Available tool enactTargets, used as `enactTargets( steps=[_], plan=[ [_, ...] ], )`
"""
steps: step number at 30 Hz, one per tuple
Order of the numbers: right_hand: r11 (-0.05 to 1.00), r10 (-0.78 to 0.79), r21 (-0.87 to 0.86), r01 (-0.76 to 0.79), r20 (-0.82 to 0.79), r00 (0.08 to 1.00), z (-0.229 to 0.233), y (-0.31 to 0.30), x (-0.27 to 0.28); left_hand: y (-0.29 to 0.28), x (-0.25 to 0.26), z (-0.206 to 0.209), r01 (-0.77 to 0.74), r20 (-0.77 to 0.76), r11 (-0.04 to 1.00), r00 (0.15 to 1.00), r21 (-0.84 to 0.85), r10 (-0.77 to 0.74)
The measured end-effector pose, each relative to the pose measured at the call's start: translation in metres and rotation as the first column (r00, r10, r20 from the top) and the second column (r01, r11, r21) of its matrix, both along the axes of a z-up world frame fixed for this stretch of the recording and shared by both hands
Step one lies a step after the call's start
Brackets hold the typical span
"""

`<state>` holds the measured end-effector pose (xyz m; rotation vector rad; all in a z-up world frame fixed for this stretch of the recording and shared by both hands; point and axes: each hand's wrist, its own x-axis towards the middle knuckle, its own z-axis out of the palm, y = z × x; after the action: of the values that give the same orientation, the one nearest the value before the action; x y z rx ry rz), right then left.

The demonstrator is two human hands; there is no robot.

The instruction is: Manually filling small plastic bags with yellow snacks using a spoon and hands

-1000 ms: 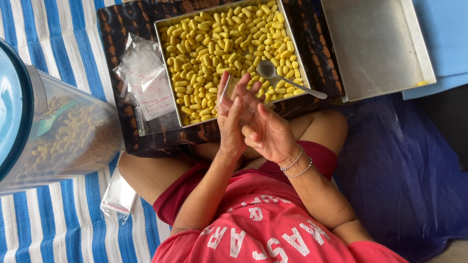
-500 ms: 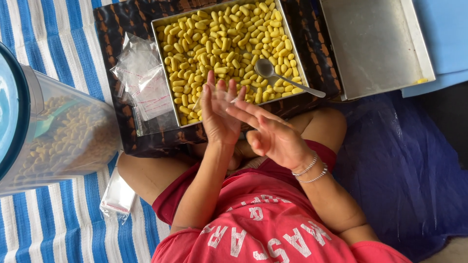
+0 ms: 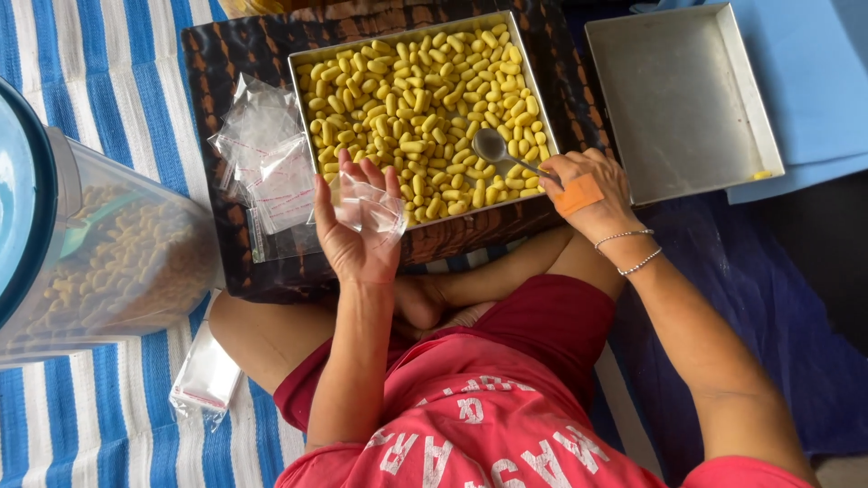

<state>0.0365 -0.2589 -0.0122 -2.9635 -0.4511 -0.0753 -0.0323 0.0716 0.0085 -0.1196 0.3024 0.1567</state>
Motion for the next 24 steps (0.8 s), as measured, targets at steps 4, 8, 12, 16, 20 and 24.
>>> enactTargets(
  steps=[4,8,12,16,20,24],
  plan=[
    [0.996,0.003,-0.088,-0.001,0.03,1.0,-0.009,0.008,0.011,0.008,0.0,0.003,0.018,-0.004,0.999,1.0,-0.031,-0.018],
    [0.997,0.023,-0.08,-0.023,-0.006,1.0,0.0,0.02,0.016,0.011,0.003,0.0,0.03,-0.048,0.999,0.998,-0.035,-0.032],
    [0.997,0.034,0.074,-0.028,-0.076,0.997,0.022,0.025,0.026,0.017,0.004,-0.001,0.014,-0.073,1.0,0.997,-0.01,-0.015],
    [0.985,0.06,0.157,-0.075,0.102,0.993,0.038,0.028,0.048,0.02,0.01,-0.002,-0.004,-0.089,1.0,0.996,0.016,0.006],
    [0.963,0.128,0.184,-0.197,0.331,0.935,0.051,0.052,0.07,0.018,0.008,0.005,0.023,0.126,1.0,0.992,-0.016,-0.021],
    [0.942,0.146,0.22,-0.252,0.408,0.901,0.026,0.067,0.093,0.023,0.009,0.005,0.006,0.098,1.0,0.995,-0.007,-0.005]
  ],
)
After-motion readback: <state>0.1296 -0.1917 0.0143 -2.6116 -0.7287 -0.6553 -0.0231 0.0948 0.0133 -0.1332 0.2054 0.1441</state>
